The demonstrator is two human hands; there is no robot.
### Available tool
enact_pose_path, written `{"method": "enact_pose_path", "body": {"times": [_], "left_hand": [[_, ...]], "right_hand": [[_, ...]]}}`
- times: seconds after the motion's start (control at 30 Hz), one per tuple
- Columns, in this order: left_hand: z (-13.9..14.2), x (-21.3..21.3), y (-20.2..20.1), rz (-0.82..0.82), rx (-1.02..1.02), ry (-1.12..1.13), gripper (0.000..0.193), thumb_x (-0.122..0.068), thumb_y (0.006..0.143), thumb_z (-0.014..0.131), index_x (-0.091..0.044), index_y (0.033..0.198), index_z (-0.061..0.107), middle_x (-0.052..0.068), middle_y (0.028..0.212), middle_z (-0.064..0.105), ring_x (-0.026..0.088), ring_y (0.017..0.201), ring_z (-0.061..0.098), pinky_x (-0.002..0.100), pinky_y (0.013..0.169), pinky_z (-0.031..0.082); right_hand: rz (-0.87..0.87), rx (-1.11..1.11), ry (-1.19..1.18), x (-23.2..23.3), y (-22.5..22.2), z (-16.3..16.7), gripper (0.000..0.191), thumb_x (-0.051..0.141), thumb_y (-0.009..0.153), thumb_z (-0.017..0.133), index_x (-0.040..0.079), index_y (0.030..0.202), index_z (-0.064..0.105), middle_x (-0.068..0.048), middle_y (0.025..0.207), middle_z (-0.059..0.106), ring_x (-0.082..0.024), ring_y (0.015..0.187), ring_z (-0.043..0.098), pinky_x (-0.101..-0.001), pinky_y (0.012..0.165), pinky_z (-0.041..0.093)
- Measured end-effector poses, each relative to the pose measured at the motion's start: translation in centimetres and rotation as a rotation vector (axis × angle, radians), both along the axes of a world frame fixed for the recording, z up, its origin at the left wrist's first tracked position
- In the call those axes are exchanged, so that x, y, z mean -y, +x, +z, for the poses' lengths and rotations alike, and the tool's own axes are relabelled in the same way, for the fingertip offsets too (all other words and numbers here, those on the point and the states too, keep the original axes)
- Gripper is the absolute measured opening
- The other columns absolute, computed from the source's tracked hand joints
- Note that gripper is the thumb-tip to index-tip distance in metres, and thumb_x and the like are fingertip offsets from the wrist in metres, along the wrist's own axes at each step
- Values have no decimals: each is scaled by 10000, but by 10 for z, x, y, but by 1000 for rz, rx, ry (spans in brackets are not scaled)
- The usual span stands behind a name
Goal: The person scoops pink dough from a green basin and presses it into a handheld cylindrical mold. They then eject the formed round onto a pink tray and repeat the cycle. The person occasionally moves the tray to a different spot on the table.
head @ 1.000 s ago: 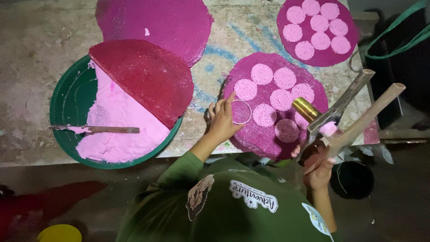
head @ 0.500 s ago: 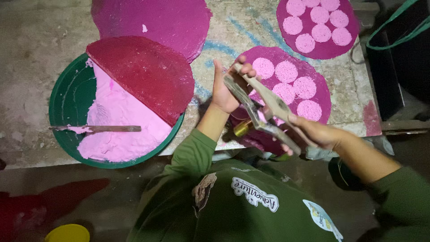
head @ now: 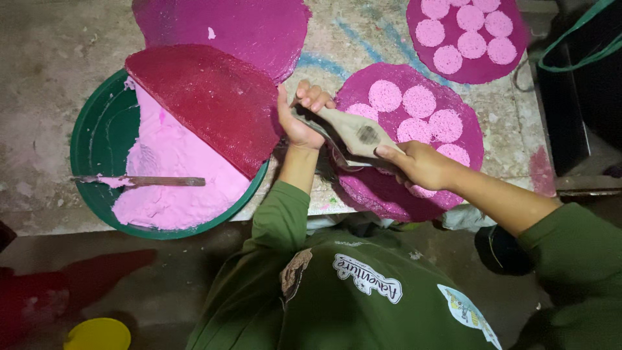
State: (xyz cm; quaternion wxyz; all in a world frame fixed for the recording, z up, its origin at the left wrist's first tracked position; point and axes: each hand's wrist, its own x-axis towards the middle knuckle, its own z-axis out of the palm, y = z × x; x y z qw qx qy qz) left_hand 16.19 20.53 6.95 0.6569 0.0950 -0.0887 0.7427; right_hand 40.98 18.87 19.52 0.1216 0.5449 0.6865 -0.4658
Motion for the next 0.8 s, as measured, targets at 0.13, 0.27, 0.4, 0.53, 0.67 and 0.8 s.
{"method": "enact_pose_path", "body": {"times": [0.13,0.27,0.4,0.53,0.67,0.8], "left_hand": [[-14,0,18,1,52,-63,403,-562,1020,509,-198,848,509,-75,743,425,103,724,463,345,849,468],[-22,-16,36,-11,71,-82,345,-493,1012,511,-201,830,488,-73,730,408,102,702,448,340,831,454],[-19,-33,33,3,25,-47,339,-474,1011,492,-200,813,467,-70,706,386,108,667,423,340,782,441],[-6,-37,14,36,-64,-61,363,-483,1013,469,-199,788,445,-70,667,353,111,625,394,341,733,419],[2,-30,-5,111,-165,-74,372,-489,1006,464,-195,781,438,-69,648,333,105,590,368,341,705,406],[-2,-20,-6,63,-96,-164,388,-500,1002,466,-193,765,447,-69,630,344,109,570,372,336,691,403]], "right_hand": [[25,49,34,0,6,6,818,680,961,385,-68,905,711,-169,643,661,-283,612,688,-460,633,549],[78,170,196,-4,14,13,807,699,938,404,-28,1014,746,-230,649,687,-328,665,730,-476,712,542],[91,164,343,-6,9,13,796,696,941,441,-31,1083,734,-229,718,695,-362,727,710,-512,742,527],[69,151,356,-7,-5,1,754,664,963,442,-26,1130,695,-224,733,710,-357,712,723,-515,736,540],[86,-58,426,-4,-15,-19,711,602,962,466,-37,1197,669,-230,701,671,-354,674,692,-522,710,519],[51,-17,282,0,-9,-30,731,600,1015,426,-79,1040,693,-224,698,683,-340,669,708,-513,698,549]]}}
